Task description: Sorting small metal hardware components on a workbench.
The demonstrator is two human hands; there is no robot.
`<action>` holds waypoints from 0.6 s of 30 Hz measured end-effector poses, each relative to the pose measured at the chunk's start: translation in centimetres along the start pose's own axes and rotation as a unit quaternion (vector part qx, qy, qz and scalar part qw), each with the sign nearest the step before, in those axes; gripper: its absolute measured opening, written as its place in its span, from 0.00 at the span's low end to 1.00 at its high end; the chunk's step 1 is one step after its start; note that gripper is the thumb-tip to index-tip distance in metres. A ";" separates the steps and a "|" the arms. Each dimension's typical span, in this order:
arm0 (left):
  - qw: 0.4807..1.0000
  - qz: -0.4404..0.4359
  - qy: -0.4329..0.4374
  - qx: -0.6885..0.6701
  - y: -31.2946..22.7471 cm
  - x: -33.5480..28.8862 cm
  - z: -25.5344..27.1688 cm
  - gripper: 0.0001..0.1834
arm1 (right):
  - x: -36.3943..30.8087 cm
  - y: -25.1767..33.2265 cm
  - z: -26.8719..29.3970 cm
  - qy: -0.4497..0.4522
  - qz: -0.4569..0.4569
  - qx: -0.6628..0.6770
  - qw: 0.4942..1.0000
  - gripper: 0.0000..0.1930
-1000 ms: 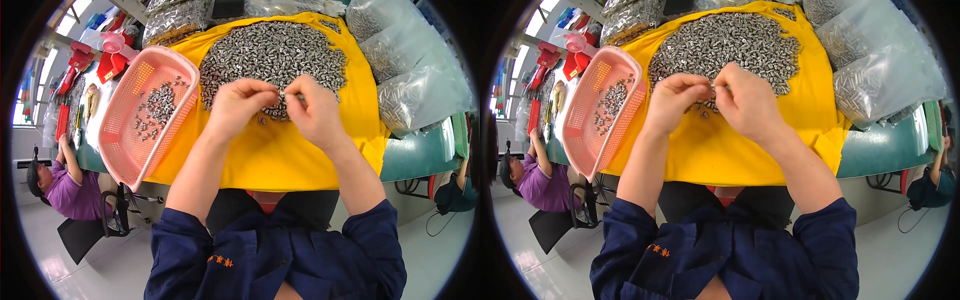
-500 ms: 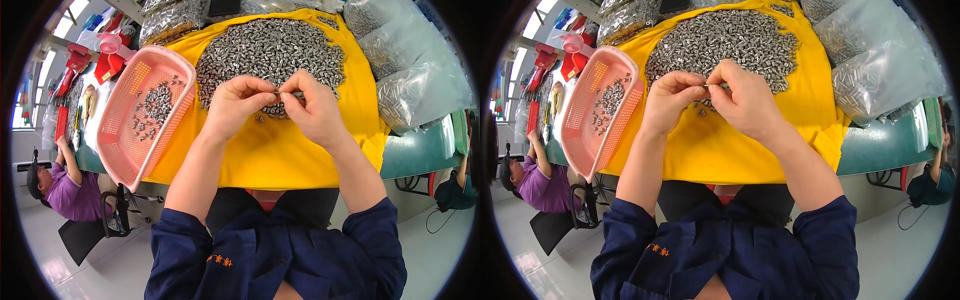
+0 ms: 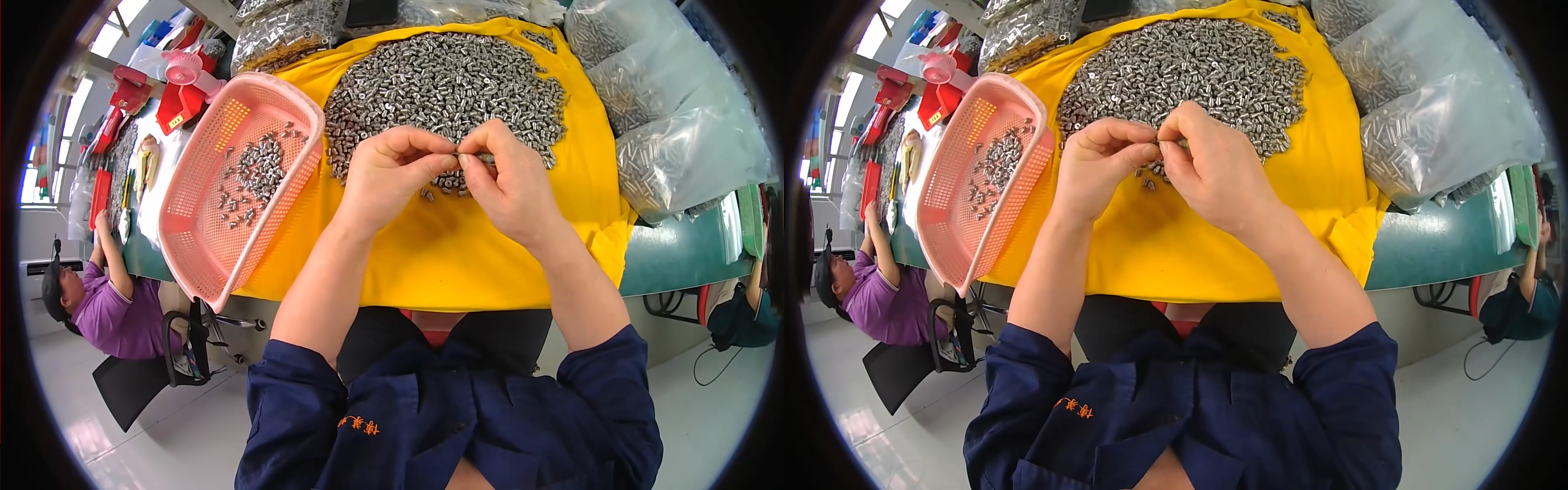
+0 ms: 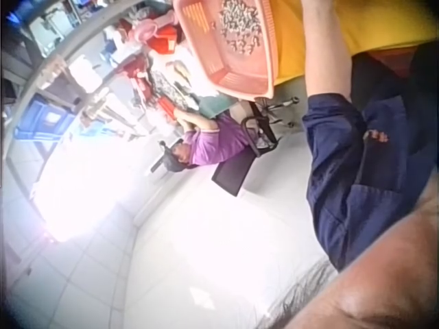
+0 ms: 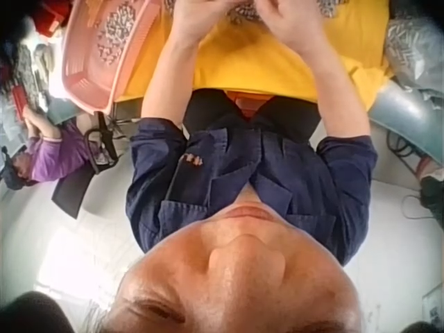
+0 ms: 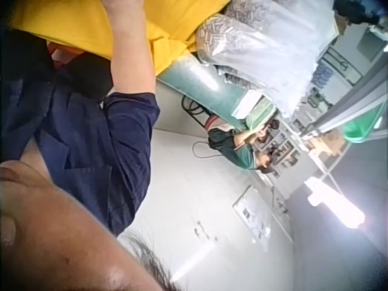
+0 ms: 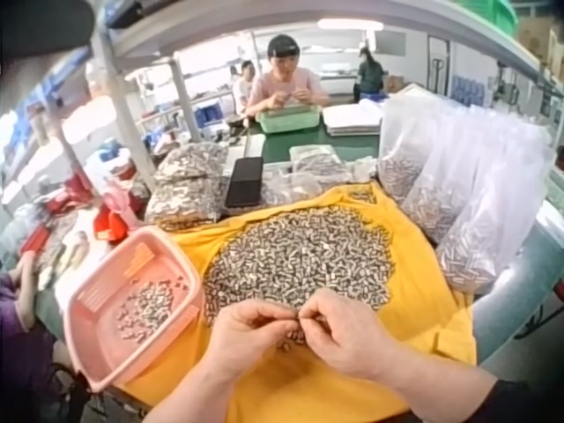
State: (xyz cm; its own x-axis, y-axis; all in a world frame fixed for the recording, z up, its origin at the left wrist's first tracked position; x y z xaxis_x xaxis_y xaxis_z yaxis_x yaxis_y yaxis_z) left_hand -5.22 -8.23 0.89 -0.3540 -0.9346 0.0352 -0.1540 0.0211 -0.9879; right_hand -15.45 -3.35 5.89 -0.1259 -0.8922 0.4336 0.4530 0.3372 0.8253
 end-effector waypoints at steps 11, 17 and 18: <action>1.000 -0.011 0.012 0.019 -0.5 0.0 -0.4 0.08 | 0.1 0.2 0.4 -0.002 -0.018 0.015 1.000 0.03; 0.999 -0.029 0.011 -0.015 -1.1 -0.3 -0.6 0.07 | 0.0 0.5 0.8 0.001 -0.019 0.026 0.999 0.03; 0.999 -0.030 0.012 -0.013 -1.1 -0.4 -0.7 0.07 | 0.0 0.5 0.8 0.000 -0.026 0.024 0.999 0.03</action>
State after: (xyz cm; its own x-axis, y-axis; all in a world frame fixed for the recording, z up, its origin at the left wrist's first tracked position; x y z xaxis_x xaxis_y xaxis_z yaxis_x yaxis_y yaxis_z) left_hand -5.60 -7.65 2.11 -0.3653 -0.9257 0.0986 -0.1990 -0.0258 -0.9797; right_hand -15.95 -2.90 6.56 -0.1477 -0.9095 0.3885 0.4022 0.3037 0.8637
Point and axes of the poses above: each hand's wrist, its own x-axis towards the middle knuckle, its own z-axis out of the back of the hand, y = z × x, the point moved 10 cm from there along x, towards the middle knuckle, and after that the axes turned 9 degrees about -y, right-handed, at the moved point
